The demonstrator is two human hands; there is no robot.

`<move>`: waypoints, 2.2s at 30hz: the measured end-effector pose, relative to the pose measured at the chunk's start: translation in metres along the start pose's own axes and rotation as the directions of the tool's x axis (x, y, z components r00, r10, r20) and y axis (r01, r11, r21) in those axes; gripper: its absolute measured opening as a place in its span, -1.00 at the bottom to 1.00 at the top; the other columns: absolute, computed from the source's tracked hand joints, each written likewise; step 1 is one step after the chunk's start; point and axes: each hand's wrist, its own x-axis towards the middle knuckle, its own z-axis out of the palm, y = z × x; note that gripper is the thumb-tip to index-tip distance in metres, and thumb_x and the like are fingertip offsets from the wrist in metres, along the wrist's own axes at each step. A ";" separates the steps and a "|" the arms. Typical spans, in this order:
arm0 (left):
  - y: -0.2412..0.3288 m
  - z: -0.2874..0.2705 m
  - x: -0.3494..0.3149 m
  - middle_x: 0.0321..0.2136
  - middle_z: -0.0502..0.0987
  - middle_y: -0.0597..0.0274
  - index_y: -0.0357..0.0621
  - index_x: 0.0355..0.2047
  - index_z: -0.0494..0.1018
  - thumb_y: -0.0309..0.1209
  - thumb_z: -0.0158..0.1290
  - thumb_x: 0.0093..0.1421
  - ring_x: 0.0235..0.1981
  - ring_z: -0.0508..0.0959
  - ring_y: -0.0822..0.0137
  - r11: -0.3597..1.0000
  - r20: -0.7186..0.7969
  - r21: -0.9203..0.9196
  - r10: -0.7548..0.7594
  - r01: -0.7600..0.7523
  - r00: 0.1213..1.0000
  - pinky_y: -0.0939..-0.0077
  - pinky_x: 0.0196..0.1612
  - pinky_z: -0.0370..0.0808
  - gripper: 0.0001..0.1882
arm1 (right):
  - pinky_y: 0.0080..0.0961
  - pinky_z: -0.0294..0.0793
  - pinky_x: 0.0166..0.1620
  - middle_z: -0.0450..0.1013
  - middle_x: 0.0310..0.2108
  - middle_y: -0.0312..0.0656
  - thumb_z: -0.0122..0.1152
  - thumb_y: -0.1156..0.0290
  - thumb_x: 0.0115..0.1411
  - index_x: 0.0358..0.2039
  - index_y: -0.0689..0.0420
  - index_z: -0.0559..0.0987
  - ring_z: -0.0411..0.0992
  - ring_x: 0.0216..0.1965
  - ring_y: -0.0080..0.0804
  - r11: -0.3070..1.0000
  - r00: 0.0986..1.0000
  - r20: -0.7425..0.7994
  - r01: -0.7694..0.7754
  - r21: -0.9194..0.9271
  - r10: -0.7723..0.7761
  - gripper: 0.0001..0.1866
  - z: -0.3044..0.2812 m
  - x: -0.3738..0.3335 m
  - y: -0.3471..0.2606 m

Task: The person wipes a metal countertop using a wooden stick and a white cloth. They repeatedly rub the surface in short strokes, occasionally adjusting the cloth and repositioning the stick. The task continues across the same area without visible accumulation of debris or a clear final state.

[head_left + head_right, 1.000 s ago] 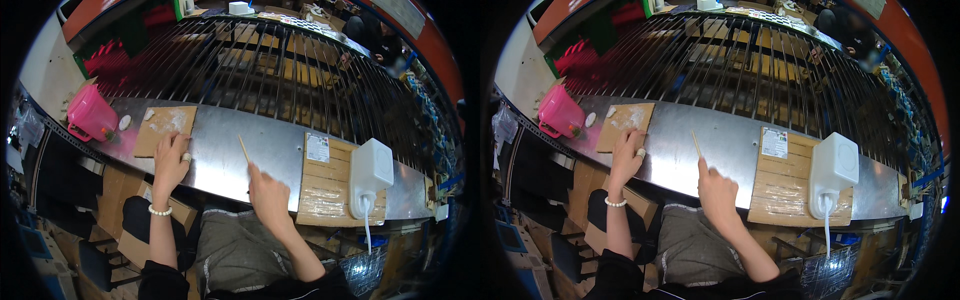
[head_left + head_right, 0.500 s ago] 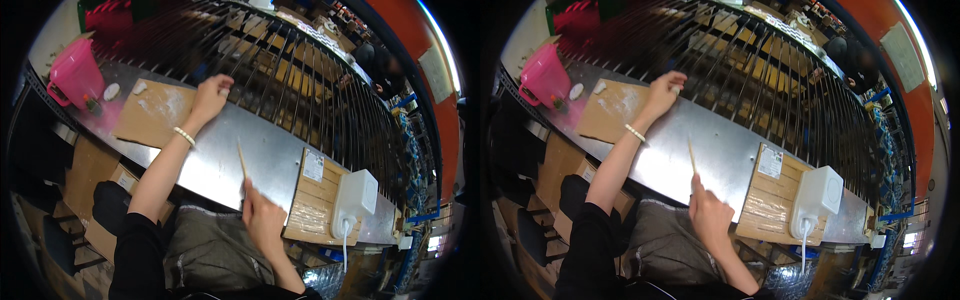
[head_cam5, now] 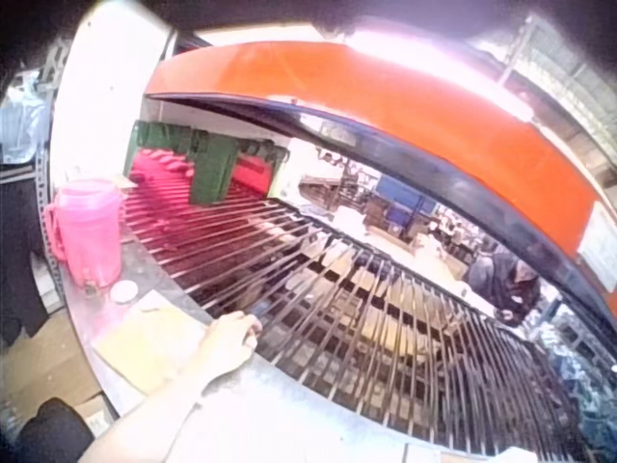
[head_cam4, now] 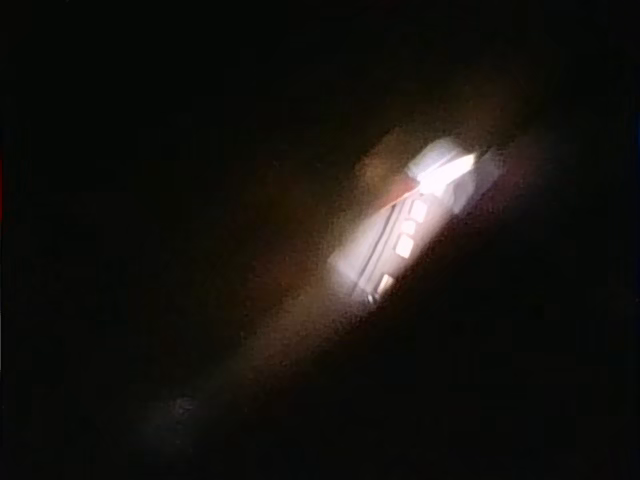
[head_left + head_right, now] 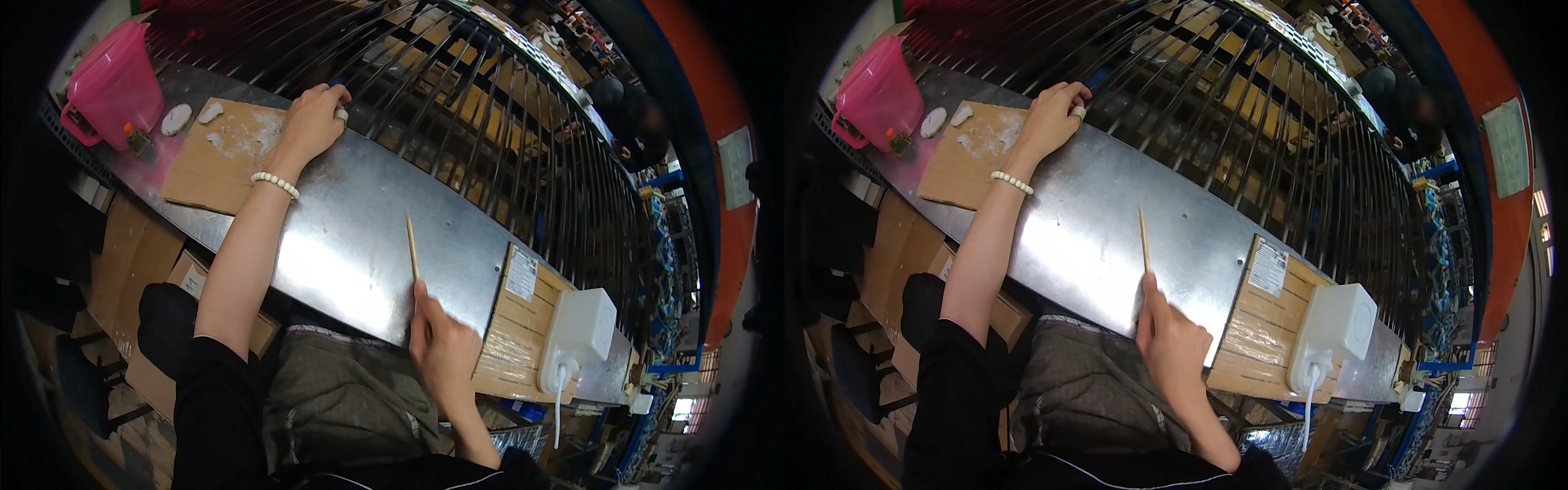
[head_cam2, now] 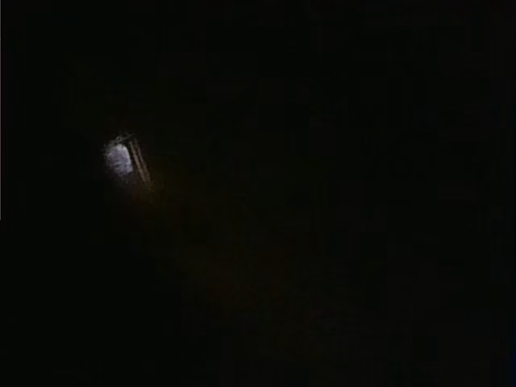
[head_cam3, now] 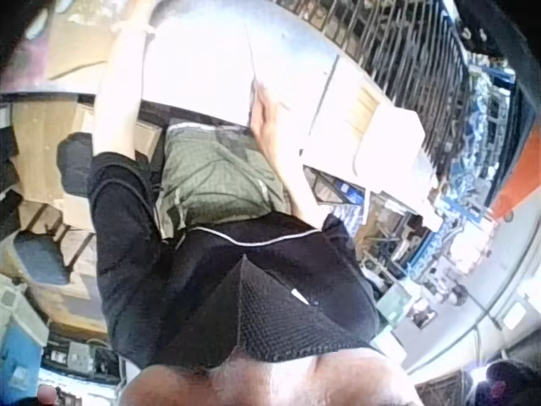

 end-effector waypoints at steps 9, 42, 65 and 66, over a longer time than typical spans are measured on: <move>-0.005 -0.006 0.003 -0.27 0.64 0.00 -0.22 -0.22 0.58 -0.49 0.11 0.20 -0.18 0.63 0.06 0.999 0.118 0.029 0.016 -0.020 0.993 0.22 -0.10 0.53 -0.84 | -0.32 0.37 -0.61 0.48 -0.71 -0.12 0.23 0.45 0.21 -0.05 0.05 0.66 0.45 -0.74 -0.22 0.995 0.999 -0.033 -0.015 0.094 0.019 -0.72 0.000 0.008 0.006; 0.004 -0.019 0.002 -0.34 0.65 0.02 -0.21 -0.22 0.61 -0.52 0.11 0.17 -0.21 0.60 0.09 0.995 0.171 -0.045 0.099 -0.093 0.980 0.25 -0.12 0.51 -0.83 | -0.60 0.42 -0.52 0.60 -0.48 -0.13 0.33 0.56 0.18 0.08 0.12 0.60 0.49 -0.62 -0.55 0.523 0.987 0.150 -0.098 0.846 -0.058 -0.58 0.017 0.010 -0.021; 0.002 -0.018 0.001 -0.28 0.68 0.06 -0.16 -0.15 0.61 -0.48 0.13 0.19 -0.20 0.66 0.11 0.994 0.186 -0.067 0.101 -0.090 0.977 0.31 -0.08 0.52 -0.79 | -0.36 0.41 -0.59 0.41 -0.53 -0.22 0.18 0.51 0.25 -0.09 0.02 0.67 0.40 -0.66 -0.31 0.967 0.996 -0.053 0.078 0.244 -0.067 -0.75 0.022 0.043 -0.043; -0.001 -0.018 0.000 -0.27 0.68 0.05 -0.16 -0.16 0.61 -0.48 0.13 0.19 -0.19 0.66 0.09 0.992 0.178 -0.077 0.110 -0.097 0.978 0.29 -0.07 0.52 -0.79 | -0.35 0.41 -0.60 0.40 -0.58 -0.23 0.21 0.45 0.24 -0.09 0.03 0.67 0.37 -0.71 -0.30 0.974 0.996 -0.056 0.078 0.214 -0.067 -0.77 0.024 0.040 -0.042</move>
